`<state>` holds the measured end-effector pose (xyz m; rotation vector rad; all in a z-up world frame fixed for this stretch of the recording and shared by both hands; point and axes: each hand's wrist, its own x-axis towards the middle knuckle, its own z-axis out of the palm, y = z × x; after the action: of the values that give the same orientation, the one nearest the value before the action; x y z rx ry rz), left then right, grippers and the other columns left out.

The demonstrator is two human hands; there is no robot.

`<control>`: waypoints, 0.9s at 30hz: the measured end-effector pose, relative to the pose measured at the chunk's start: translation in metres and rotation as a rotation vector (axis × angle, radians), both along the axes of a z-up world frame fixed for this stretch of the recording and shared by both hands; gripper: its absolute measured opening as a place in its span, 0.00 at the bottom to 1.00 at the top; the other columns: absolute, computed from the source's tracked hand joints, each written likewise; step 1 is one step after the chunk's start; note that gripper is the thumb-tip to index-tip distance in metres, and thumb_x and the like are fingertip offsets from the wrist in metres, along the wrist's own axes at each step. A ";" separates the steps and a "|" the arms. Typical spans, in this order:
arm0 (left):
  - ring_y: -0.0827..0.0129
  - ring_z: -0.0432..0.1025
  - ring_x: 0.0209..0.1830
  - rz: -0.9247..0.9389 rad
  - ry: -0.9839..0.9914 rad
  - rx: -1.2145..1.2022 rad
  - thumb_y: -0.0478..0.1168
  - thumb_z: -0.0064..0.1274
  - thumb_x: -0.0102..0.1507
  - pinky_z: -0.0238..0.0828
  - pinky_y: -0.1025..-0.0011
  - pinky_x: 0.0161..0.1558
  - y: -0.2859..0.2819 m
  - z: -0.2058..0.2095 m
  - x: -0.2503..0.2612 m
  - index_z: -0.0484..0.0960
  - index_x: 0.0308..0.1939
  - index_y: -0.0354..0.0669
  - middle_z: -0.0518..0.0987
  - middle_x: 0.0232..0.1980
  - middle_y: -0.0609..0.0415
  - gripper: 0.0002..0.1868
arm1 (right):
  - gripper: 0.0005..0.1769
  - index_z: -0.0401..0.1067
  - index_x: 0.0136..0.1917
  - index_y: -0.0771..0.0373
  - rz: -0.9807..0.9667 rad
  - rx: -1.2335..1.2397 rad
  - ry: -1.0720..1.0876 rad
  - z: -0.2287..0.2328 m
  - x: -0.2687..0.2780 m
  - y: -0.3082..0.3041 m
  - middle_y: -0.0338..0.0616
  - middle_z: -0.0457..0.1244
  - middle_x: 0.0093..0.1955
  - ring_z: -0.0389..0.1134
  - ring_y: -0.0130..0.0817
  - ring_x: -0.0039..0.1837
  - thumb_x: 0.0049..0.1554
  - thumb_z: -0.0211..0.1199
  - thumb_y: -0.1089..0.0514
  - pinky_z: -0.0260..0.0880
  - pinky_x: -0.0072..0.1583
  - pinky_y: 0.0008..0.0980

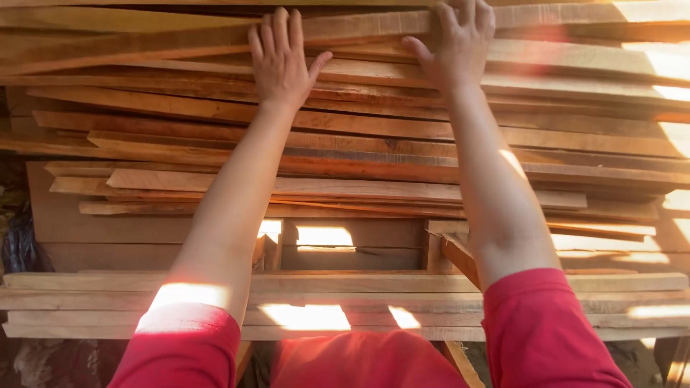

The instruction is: Sorting and stacking wooden planks onto a storage rack.

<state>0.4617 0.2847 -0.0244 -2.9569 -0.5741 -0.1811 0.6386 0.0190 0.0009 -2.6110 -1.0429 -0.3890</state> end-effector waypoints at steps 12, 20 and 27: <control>0.57 0.74 0.51 -0.327 0.068 -0.164 0.68 0.57 0.68 0.56 0.58 0.58 -0.041 0.126 -0.112 0.79 0.57 0.44 0.82 0.52 0.52 0.32 | 0.27 0.77 0.59 0.58 0.391 -0.279 0.063 0.141 -0.116 -0.099 0.38 0.69 0.48 0.70 0.38 0.44 0.64 0.66 0.33 0.71 0.45 0.35; 0.56 0.74 0.39 -0.446 0.045 -0.432 0.60 0.58 0.67 0.66 0.61 0.48 -0.105 0.219 -0.215 0.81 0.50 0.42 0.80 0.46 0.54 0.25 | 0.26 0.74 0.48 0.60 0.360 -0.276 0.217 0.224 -0.214 -0.165 0.36 0.67 0.44 0.65 0.45 0.35 0.62 0.66 0.33 0.65 0.37 0.40; 0.53 0.79 0.51 -0.273 0.463 -0.655 0.64 0.51 0.66 0.69 0.57 0.56 -0.164 0.278 -0.289 0.72 0.67 0.57 0.82 0.49 0.53 0.30 | 0.27 0.77 0.56 0.56 0.368 -0.395 0.475 0.250 -0.292 -0.211 0.41 0.69 0.49 0.74 0.50 0.51 0.61 0.61 0.32 0.73 0.52 0.48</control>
<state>0.1729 0.1209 0.2535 -3.4899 -0.1787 0.7977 0.3471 -0.1921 0.2512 -2.5399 -1.4845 0.5460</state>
